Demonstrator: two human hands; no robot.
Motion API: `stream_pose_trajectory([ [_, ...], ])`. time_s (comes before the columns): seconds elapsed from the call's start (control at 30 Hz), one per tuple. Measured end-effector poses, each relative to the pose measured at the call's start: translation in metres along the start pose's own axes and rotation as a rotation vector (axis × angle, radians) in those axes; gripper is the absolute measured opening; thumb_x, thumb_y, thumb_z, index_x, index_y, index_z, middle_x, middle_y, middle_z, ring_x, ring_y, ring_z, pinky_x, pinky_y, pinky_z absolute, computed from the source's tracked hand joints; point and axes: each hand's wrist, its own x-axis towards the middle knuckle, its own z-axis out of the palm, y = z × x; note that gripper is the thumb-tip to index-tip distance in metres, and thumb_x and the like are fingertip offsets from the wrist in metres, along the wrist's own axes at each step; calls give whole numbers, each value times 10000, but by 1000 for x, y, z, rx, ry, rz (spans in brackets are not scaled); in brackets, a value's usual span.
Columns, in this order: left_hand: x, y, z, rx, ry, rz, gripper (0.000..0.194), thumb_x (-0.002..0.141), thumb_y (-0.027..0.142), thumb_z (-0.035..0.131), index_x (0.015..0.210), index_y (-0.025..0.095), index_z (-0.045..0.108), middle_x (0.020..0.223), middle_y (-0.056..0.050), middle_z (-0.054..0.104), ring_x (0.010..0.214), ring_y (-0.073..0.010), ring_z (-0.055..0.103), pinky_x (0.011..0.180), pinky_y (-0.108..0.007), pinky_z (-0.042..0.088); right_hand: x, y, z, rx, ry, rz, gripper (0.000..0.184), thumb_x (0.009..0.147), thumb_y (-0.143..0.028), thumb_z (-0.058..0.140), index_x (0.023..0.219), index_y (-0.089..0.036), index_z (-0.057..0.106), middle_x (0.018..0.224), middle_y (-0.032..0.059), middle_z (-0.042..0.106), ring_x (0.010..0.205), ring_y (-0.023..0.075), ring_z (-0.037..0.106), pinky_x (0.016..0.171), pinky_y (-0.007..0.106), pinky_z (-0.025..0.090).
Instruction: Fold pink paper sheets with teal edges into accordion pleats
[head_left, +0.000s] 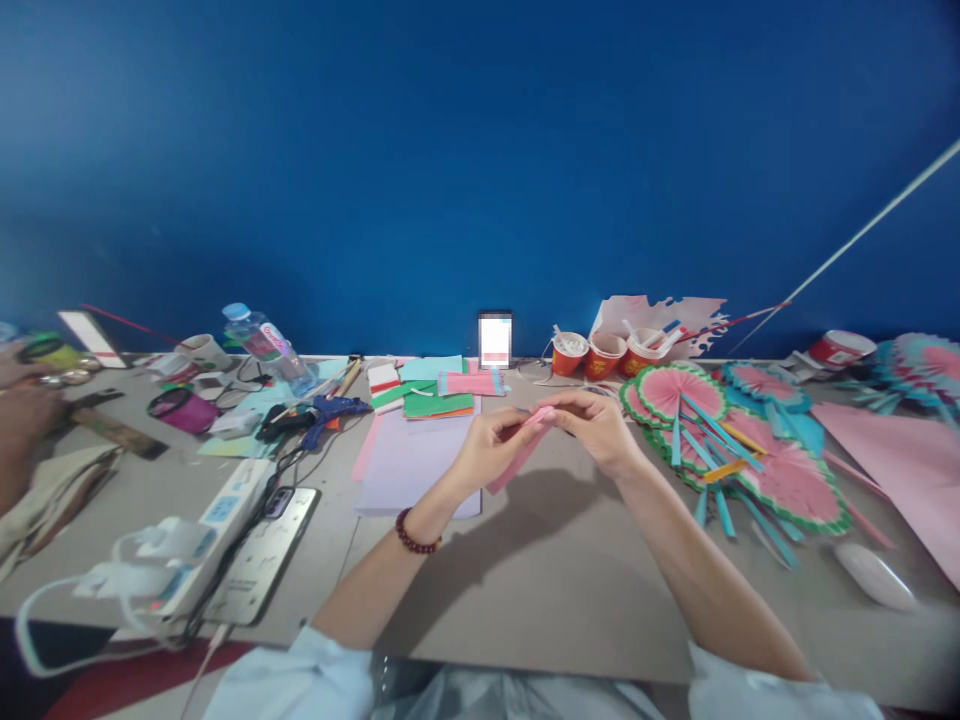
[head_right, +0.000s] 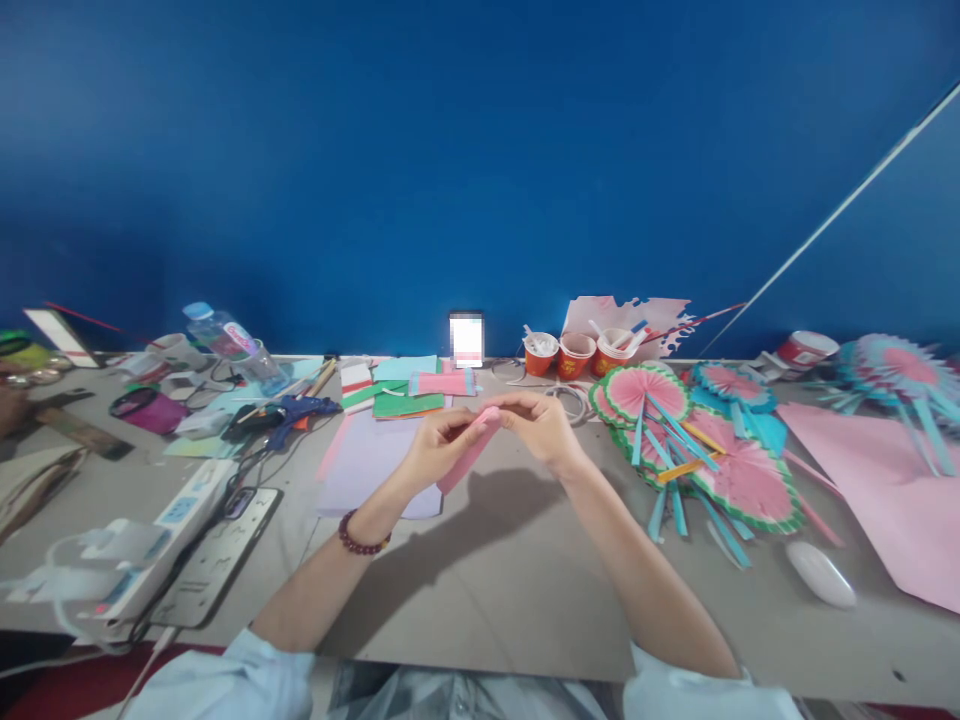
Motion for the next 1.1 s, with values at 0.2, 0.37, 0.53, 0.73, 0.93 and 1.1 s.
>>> stream_pose_trajectory([
  [0.2,-1,-1,1,65,8,34,439,890,480,465,686,131,636,608,0,520,554,-98,405,521,-237,304,1,1,3,-21,44,-18,243,633,-383,781,786,-202,732,813,57,750,770,198,688,781,344,541],
  [0.37,0,-3,2,80,2,60,467,913,462,419,608,137,558,575,11,443,543,-98,379,516,-243,289,0,-1,5,-25,64,-10,249,632,-399,771,761,-195,710,777,56,741,729,190,679,734,333,541],
  [0.53,0,-7,3,81,-8,39,475,916,462,404,568,150,486,587,10,459,540,-95,367,511,-246,278,0,1,5,-51,82,-17,237,627,-403,764,723,-196,702,745,51,732,696,183,661,689,321,528],
  [0.73,-1,-6,4,73,4,28,458,914,442,406,549,165,389,554,27,386,515,-84,314,488,-248,233,-1,4,9,-87,132,-31,243,626,-414,756,717,-193,712,739,50,725,692,184,647,678,320,507],
  [0.93,-1,-8,3,84,31,19,463,912,434,401,537,163,384,532,32,351,512,-81,295,474,-243,221,-2,4,13,-88,148,-12,250,607,-413,772,710,-193,710,743,52,723,689,182,643,692,329,515],
  [1.1,-1,-6,2,103,23,32,473,917,463,393,622,129,553,590,4,483,548,-92,386,503,-238,271,1,6,7,-49,30,46,365,606,-416,790,891,-200,718,849,60,731,789,191,655,735,324,521],
])
